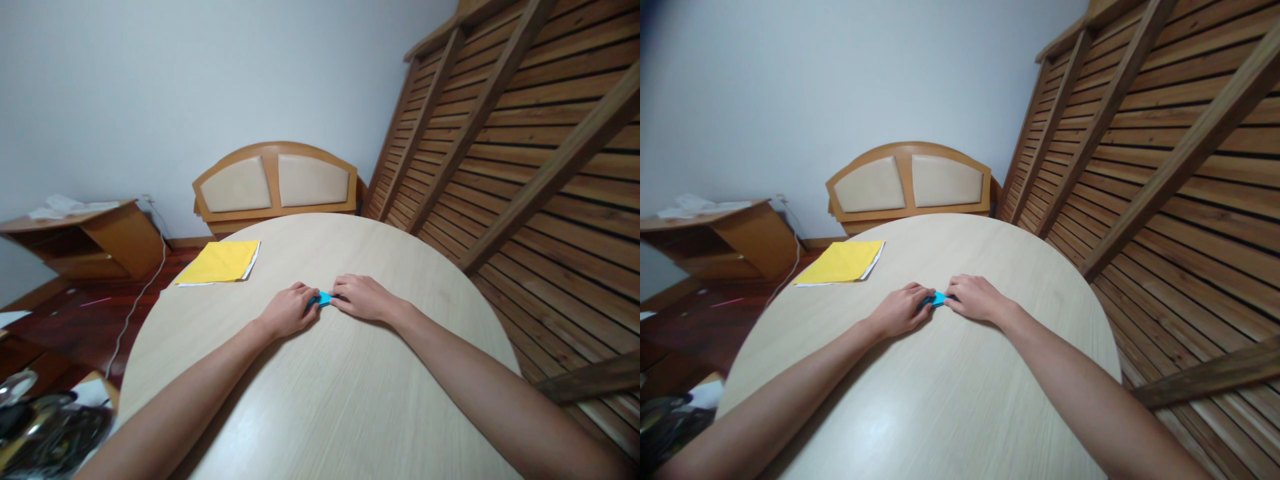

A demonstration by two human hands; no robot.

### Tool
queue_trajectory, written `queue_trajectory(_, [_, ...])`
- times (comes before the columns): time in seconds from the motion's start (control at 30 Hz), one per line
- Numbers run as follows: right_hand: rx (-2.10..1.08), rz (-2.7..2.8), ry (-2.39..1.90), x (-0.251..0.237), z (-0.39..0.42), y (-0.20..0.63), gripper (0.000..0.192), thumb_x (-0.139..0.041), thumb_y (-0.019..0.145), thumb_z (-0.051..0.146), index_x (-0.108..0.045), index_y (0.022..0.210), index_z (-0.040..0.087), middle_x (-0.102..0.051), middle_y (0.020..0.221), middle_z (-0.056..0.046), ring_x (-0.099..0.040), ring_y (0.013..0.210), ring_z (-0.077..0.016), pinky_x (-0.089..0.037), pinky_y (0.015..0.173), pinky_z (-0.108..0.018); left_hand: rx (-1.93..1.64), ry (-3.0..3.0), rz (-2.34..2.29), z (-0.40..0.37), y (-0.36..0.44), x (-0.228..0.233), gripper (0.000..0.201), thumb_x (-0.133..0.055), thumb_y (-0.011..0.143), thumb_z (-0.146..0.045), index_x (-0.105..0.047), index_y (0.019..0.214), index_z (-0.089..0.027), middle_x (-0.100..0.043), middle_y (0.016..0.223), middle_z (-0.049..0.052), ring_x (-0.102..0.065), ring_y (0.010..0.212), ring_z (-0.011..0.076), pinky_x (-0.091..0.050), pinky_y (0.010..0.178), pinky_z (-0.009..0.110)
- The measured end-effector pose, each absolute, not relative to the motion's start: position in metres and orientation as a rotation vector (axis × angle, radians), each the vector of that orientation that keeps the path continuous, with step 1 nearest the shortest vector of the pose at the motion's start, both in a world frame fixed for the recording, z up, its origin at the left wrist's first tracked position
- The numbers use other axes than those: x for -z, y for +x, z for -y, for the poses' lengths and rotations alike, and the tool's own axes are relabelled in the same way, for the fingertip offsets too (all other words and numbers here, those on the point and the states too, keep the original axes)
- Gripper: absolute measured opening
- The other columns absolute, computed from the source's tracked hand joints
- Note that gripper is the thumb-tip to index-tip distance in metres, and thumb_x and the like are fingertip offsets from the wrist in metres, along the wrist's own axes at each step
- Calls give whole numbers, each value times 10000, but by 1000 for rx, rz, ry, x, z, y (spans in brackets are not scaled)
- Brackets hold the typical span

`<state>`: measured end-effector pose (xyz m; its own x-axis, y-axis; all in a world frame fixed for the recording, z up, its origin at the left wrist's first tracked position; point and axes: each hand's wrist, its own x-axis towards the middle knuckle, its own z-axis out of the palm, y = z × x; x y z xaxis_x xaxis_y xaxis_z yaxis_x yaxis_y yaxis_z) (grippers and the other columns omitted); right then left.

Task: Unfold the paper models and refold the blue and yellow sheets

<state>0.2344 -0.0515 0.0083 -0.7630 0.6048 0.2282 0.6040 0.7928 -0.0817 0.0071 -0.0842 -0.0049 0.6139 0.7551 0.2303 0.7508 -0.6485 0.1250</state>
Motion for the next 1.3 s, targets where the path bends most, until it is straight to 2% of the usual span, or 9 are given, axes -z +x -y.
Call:
queue_trajectory(0.53, [-46, 2704, -954, -7, 54, 230, 310, -528, 992, 403, -749, 964, 188, -701, 933, -78, -613, 873, -194, -378, 714, -286, -452, 2794, -1317, 82, 5, 8, 237, -416, 1010, -291, -609, 1099, -189, -706, 1024, 87, -619, 1020, 230, -514, 887, 351])
queue_trajectory(1.3, [-101, 2694, -1005, -12, 56, 228, 303, -491, 1019, 359, -739, 996, 185, -723, 977, -78, -633, 906, -197, -395, 732, -288, -502, 2712, -1324, 82, 4, 10, 251, -438, 993, -331, -598, 1144, -211, -710, 1066, 82, -619, 1054, 238, -519, 908, 371])
